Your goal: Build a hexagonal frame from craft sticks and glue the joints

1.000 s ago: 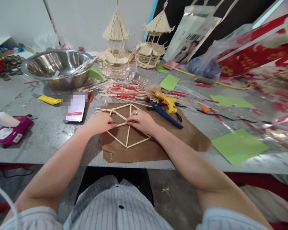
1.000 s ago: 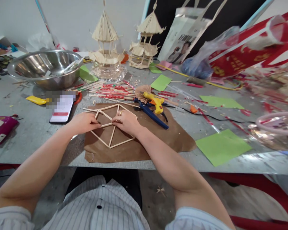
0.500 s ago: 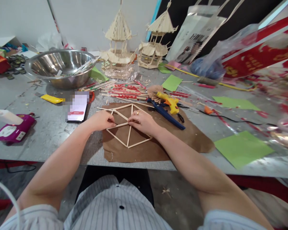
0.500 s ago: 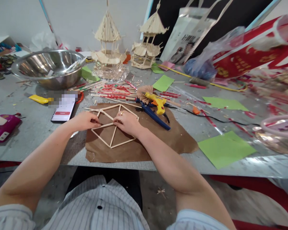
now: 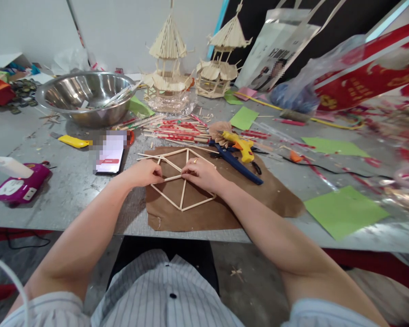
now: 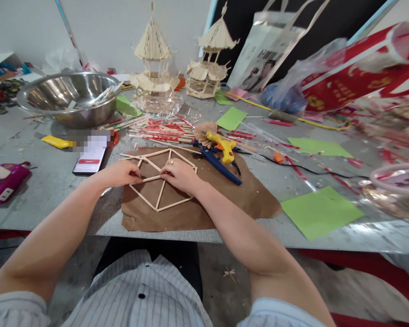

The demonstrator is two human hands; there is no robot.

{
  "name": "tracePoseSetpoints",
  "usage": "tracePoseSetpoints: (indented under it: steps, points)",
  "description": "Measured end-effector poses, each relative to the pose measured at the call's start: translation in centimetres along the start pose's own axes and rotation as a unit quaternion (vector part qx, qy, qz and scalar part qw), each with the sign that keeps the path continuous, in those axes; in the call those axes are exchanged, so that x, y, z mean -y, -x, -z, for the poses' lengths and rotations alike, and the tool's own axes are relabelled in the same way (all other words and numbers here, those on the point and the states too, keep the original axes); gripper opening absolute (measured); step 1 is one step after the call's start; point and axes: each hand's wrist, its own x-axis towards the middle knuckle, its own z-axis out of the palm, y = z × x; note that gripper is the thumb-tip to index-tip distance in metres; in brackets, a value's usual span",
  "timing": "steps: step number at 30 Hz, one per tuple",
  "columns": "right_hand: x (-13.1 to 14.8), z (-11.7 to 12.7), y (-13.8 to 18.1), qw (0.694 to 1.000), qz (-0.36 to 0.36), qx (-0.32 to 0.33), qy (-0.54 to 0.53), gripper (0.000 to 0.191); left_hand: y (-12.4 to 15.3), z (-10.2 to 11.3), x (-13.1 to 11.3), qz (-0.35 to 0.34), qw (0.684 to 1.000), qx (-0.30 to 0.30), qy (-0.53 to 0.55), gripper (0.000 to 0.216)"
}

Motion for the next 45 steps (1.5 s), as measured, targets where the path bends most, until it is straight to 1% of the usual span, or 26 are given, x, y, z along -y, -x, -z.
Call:
tracePoseSetpoints:
  steps: [3,7,10,17,25,30,40,42,44,45]
  points:
    - [-0.2,0.2,0.0,0.999,-0.006,-0.014,-0.033,0.013,0.0,0.0,0.1,-0.002,1.000,0.004,-0.001,0.023]
    - [-1.0,0.6,0.0,0.993,-0.032,-0.055,-0.095,0.013,0.0,0.1,0.1,-0.005,1.000,0.010,0.005,0.022]
    - [-1.5,0.8,0.1,0.991,-0.040,-0.066,-0.112,0.013,0.0,0.2,0.0,-0.006,1.000,0.013,0.008,0.022]
    - [-1.5,0.8,0.1,0.993,-0.030,-0.028,-0.107,0.015,0.2,0.6,-0.3,-0.003,1.000,0.021,0.015,0.023]
    - [-1.4,0.9,0.1,0.995,-0.021,0.003,-0.097,0.015,0.0,0.3,0.0,-0.009,1.000,0.008,0.013,0.023]
    - [-1.5,0.8,0.1,0.997,0.004,0.006,-0.082,0.014,0.1,0.4,-0.1,-0.005,1.000,0.008,0.007,0.023]
    - [-1.0,0.6,0.2,1.000,0.018,0.008,-0.020,0.013,0.0,0.3,-0.1,-0.015,1.000,0.008,0.008,0.023]
    - [-0.7,0.6,0.1,1.000,0.017,0.010,0.009,0.013,0.1,0.4,0.1,-0.005,1.000,-0.016,0.010,0.026]
    - [-0.3,0.6,0.1,0.999,0.012,0.014,0.041,0.013,0.2,0.6,0.5,0.021,0.996,-0.084,0.019,0.029]
    - [-0.1,0.5,0.1,0.998,0.009,0.016,0.055,0.013,0.2,0.7,0.9,0.042,0.990,-0.134,0.023,0.030]
